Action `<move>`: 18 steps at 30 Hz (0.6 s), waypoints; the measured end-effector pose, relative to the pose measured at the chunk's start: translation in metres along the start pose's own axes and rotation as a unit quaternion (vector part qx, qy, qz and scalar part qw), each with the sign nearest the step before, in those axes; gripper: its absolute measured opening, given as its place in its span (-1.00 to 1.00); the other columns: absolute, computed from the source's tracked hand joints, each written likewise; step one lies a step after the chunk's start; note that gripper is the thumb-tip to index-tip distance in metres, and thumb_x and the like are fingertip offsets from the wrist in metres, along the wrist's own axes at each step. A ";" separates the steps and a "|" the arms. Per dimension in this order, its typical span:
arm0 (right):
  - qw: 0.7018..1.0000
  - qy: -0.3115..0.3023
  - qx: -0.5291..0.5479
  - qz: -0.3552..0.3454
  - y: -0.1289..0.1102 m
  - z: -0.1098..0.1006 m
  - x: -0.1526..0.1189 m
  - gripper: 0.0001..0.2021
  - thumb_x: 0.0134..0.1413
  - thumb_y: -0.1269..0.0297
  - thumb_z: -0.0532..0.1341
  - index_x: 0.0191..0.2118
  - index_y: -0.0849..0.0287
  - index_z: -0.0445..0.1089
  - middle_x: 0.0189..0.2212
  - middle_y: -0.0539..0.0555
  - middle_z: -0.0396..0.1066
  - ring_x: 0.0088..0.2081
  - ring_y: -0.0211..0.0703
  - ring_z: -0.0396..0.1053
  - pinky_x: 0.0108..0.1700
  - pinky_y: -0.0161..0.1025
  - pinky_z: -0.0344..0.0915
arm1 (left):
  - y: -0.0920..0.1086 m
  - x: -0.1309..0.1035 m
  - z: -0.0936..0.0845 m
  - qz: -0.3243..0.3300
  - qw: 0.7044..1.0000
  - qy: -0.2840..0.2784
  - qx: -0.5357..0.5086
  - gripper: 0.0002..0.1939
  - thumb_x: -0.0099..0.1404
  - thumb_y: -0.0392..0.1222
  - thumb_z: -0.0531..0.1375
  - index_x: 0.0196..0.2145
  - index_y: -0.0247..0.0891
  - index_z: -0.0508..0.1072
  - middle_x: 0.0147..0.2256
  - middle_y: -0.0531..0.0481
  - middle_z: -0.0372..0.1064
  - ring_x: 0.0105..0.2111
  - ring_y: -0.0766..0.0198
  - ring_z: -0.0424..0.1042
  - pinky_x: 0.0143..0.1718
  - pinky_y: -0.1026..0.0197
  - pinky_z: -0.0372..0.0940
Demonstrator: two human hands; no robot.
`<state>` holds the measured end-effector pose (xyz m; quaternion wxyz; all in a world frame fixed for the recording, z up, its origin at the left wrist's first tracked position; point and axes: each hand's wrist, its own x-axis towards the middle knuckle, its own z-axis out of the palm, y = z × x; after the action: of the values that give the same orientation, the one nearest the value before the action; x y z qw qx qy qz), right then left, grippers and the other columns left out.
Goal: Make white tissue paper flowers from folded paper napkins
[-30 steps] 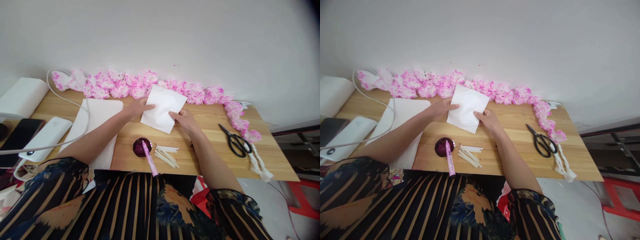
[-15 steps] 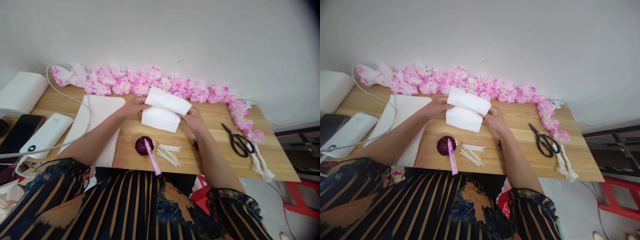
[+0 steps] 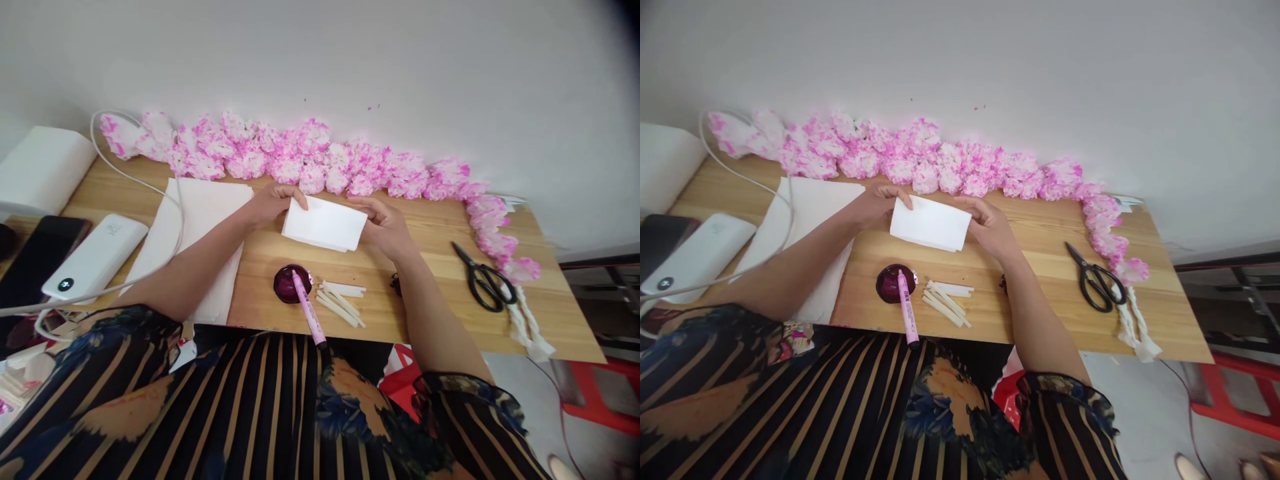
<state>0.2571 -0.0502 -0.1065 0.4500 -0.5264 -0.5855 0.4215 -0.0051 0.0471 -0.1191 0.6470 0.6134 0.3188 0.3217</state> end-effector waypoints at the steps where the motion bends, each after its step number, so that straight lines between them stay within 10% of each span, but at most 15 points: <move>1: 1.000 0.005 -0.002 -0.005 0.001 0.000 0.000 -0.59 0.03 0.01 0.42 0.00 0.02 0.56 -0.11 0.05 0.65 -0.17 -0.08 0.59 -0.12 -0.14 0.48 | 0.000 0.000 0.000 -0.001 1.000 0.001 -0.003 -0.85 0.12 -0.18 0.38 -0.48 -0.31 0.55 -0.46 -0.01 0.51 -0.48 0.37 0.40 -0.45 0.29 0.18; 18: 0.993 0.062 -0.057 -0.082 0.011 -0.003 0.002 -0.88 0.11 0.18 0.34 -0.28 0.06 0.59 -0.31 0.00 0.62 -0.30 -0.17 0.52 -0.23 -0.20 0.40 | 0.000 0.000 0.000 0.044 0.999 -0.023 0.021 -0.71 0.15 -0.02 0.44 -0.36 -0.33 0.58 -0.37 -0.05 0.57 -0.38 0.32 0.50 -0.33 0.28 0.31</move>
<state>0.2621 -0.0469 -0.1158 0.4880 -0.5265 -0.6204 0.3157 -0.0048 0.0470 -0.1196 0.6260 0.6477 0.2832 0.3292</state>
